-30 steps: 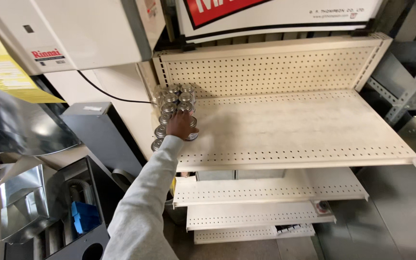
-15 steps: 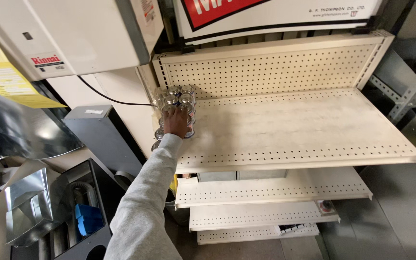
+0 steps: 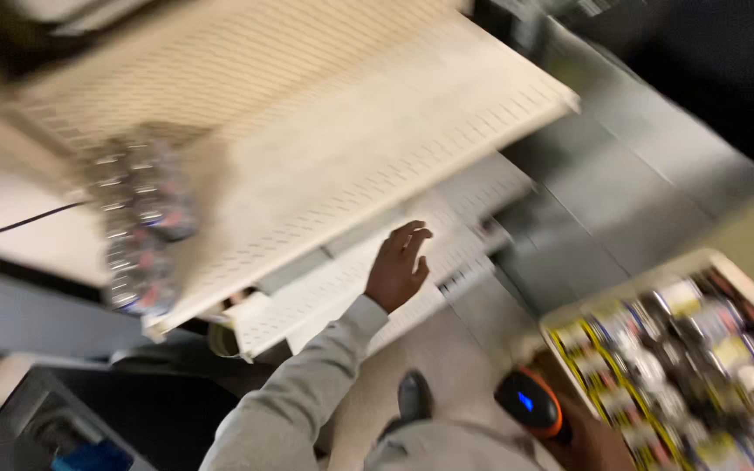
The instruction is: The person takes cans from a basket and places them onto a metal shelf, while holding a barcode scanner in their other hand.
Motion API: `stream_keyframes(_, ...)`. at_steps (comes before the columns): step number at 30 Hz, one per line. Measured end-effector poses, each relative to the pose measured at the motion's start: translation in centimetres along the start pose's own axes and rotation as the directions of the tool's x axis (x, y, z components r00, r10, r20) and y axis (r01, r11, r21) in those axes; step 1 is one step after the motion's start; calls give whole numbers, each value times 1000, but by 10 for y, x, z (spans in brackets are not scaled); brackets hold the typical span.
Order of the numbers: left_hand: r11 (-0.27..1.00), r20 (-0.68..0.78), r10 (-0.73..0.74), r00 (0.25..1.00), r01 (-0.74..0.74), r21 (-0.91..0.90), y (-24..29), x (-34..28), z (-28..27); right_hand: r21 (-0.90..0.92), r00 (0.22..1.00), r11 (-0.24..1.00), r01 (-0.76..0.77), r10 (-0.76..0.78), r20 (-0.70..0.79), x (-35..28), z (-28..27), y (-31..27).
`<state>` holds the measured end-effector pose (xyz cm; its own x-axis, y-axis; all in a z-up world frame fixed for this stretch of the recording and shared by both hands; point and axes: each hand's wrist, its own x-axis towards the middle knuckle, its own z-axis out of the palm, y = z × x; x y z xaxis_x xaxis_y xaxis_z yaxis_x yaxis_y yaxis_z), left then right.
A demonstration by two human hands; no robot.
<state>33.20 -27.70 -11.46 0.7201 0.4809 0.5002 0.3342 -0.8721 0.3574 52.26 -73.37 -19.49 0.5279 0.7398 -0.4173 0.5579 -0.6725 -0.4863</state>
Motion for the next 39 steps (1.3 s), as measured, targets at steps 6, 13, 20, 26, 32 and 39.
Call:
stream_keyframes(6,893,182,226,957,-129,-432,96,-9,126,76,981,988,-133,142,-129,-64,-28,-6)
stream_keyframes(13,797,239,401,885,-208,-567,169,-22,250,286,930,944,-164,245,-275,-130,-20,15)
stream_keyframes(20,921,229,370,901,-324,-214,216,-19,385,301,861,867,-397,465,-204,-176,-9,26)
stream_keyframes(26,807,443,105,890,-336,485,265,10,404,366,809,798,-478,563,-171,-196,-18,24)
stream_keyframes(32,910,353,88,932,-219,351,256,15,414,358,818,832,-424,521,-242,-194,-9,40)
stream_keyframes(39,993,562,102,821,-47,-112,225,22,415,321,838,887,-333,435,-331,-175,-58,37)
